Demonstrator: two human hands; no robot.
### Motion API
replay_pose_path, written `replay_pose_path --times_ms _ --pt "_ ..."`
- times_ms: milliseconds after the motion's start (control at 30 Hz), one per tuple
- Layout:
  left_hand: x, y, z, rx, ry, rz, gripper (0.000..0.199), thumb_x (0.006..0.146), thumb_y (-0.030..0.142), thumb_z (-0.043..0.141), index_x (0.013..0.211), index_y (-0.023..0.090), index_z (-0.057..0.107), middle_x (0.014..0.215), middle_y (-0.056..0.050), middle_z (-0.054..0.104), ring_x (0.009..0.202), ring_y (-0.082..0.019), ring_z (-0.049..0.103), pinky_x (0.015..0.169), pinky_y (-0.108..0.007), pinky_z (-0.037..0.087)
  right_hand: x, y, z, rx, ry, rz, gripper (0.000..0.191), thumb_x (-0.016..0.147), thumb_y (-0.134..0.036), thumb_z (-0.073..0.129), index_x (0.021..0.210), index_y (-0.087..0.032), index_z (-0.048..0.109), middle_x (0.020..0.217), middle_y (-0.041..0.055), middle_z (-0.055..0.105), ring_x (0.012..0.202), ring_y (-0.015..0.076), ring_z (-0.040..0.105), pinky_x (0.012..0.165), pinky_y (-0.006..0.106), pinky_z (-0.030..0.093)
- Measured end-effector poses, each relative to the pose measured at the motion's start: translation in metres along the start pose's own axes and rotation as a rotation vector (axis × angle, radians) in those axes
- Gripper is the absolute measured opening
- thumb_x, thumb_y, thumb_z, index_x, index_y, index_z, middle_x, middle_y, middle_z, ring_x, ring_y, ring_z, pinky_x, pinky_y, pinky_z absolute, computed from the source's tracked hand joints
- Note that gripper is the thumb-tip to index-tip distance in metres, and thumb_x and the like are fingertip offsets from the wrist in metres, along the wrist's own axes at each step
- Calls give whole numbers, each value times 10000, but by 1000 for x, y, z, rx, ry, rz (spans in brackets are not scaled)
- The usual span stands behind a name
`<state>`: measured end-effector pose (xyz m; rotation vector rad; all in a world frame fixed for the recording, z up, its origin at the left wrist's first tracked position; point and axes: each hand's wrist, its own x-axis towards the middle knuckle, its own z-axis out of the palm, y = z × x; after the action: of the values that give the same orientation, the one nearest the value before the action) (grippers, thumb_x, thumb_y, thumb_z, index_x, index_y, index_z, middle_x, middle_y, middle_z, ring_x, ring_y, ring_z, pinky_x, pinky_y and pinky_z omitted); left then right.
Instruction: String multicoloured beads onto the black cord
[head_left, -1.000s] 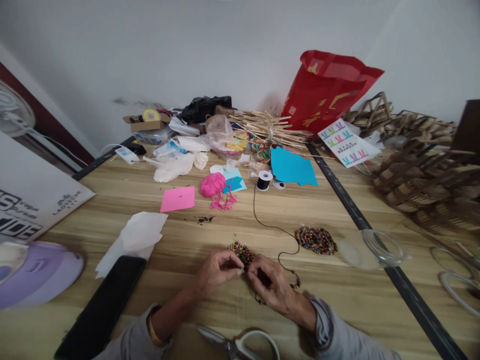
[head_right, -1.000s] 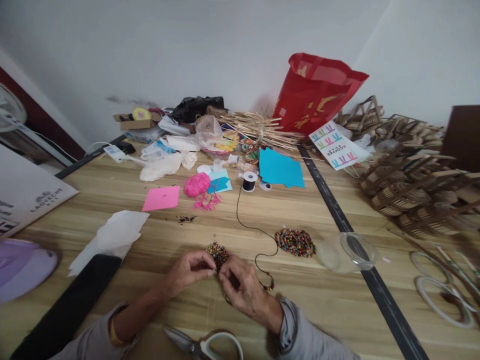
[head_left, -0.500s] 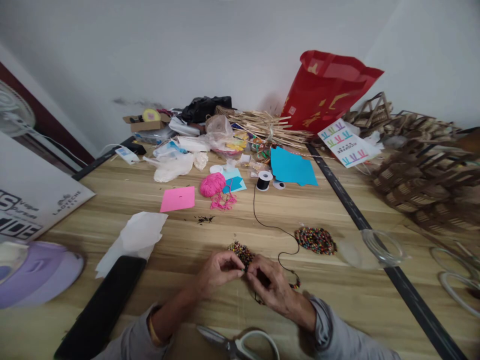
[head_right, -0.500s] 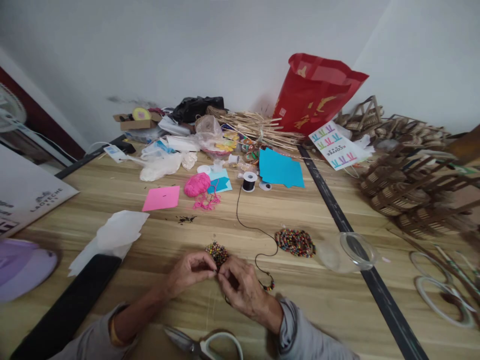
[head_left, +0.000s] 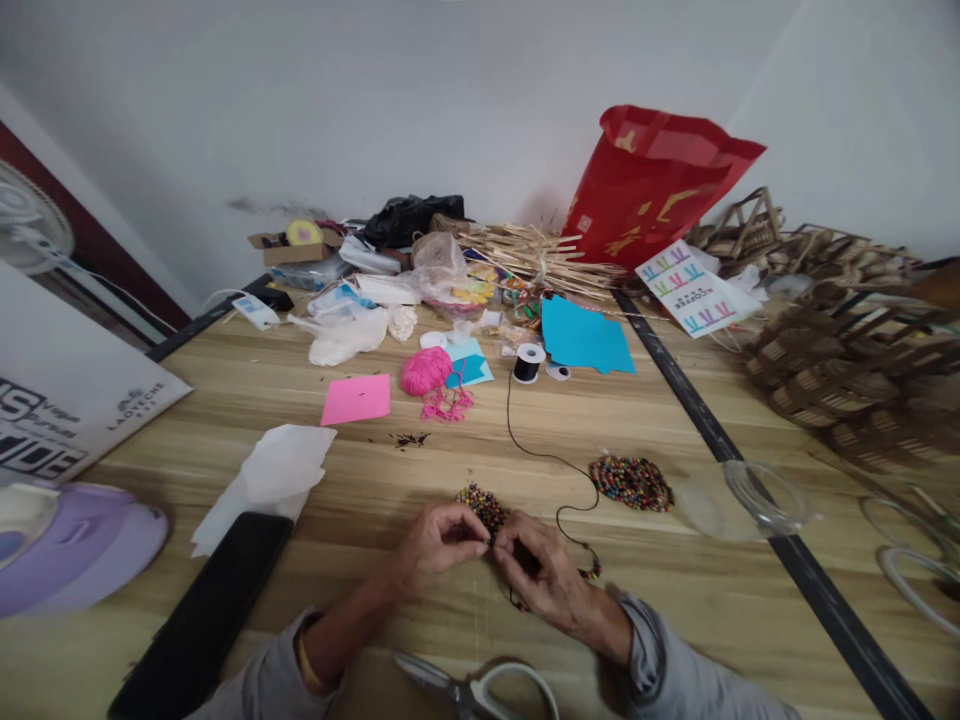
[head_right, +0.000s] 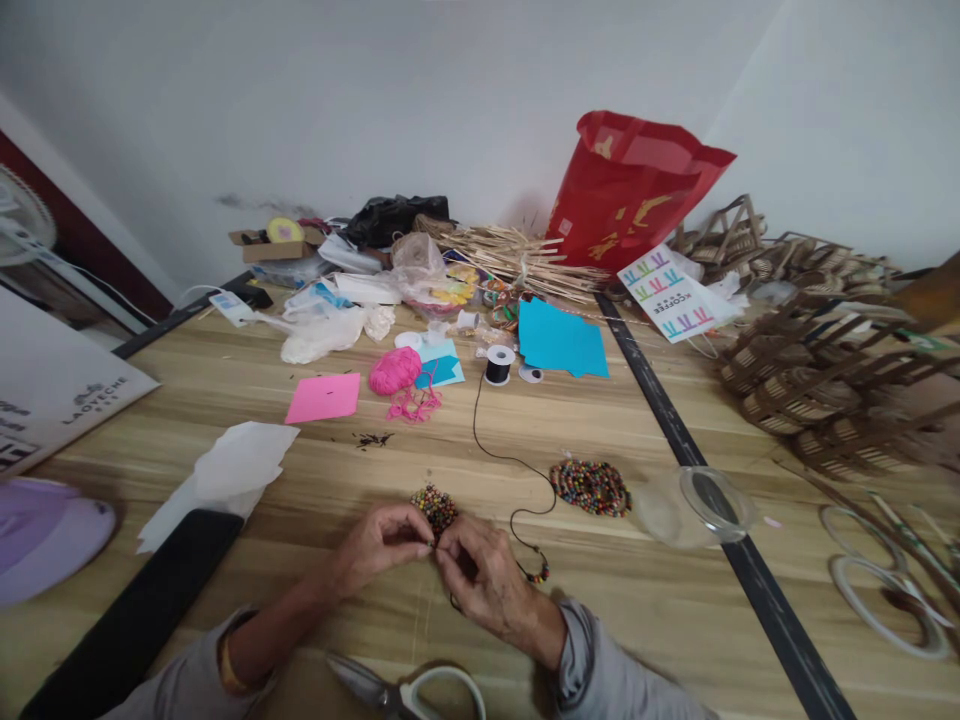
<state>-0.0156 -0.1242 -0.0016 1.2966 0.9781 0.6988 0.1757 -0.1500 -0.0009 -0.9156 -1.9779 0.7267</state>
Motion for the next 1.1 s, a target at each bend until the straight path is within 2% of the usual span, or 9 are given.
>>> replay_pose_path --times_ms 200,333,500,733,967,1100 --pt "0 3 2 -80 -49 -11 240 641 310 770 735 117 663 718 -26 653 689 -135 566 683 -246 420 -1 3 1 18 -8 2 163 928 -225 493 785 -179 555 681 13 562 625 124 511 583 231 391" --pt "-1 6 2 -91 -43 -33 248 627 298 779 739 115 654 713 -19 644 681 -127 560 672 -239 416 -3 7 4 105 -6 50 148 923 -297 543 836 -180 564 684 5 561 609 114 508 565 218 408" --pt "0 4 1 -92 -43 -40 276 606 320 797 713 118 642 684 -12 635 647 -116 544 640 -229 403 -6 9 6 137 -15 91 216 915 -375 555 820 -182 545 666 -8 544 577 106 490 536 214 400" --pt "-1 3 3 -91 -48 -50 294 608 361 794 676 119 641 658 -15 635 626 -120 537 626 -233 396 -5 9 5 95 -16 -16 155 901 -331 590 870 -184 553 716 11 566 632 122 502 581 231 408" --pt "-1 6 0 33 -57 42 224 697 350 717 703 128 685 703 -40 666 695 -156 569 673 -250 416 0 2 -1 65 -52 -70 66 895 -221 509 836 -192 511 750 36 552 694 154 511 612 266 402" --pt "0 6 -2 76 -44 77 216 712 347 697 704 131 679 703 -40 662 697 -156 566 677 -251 416 -2 1 -6 157 -73 -91 258 912 -328 451 687 -202 434 705 34 511 682 166 500 611 290 396"
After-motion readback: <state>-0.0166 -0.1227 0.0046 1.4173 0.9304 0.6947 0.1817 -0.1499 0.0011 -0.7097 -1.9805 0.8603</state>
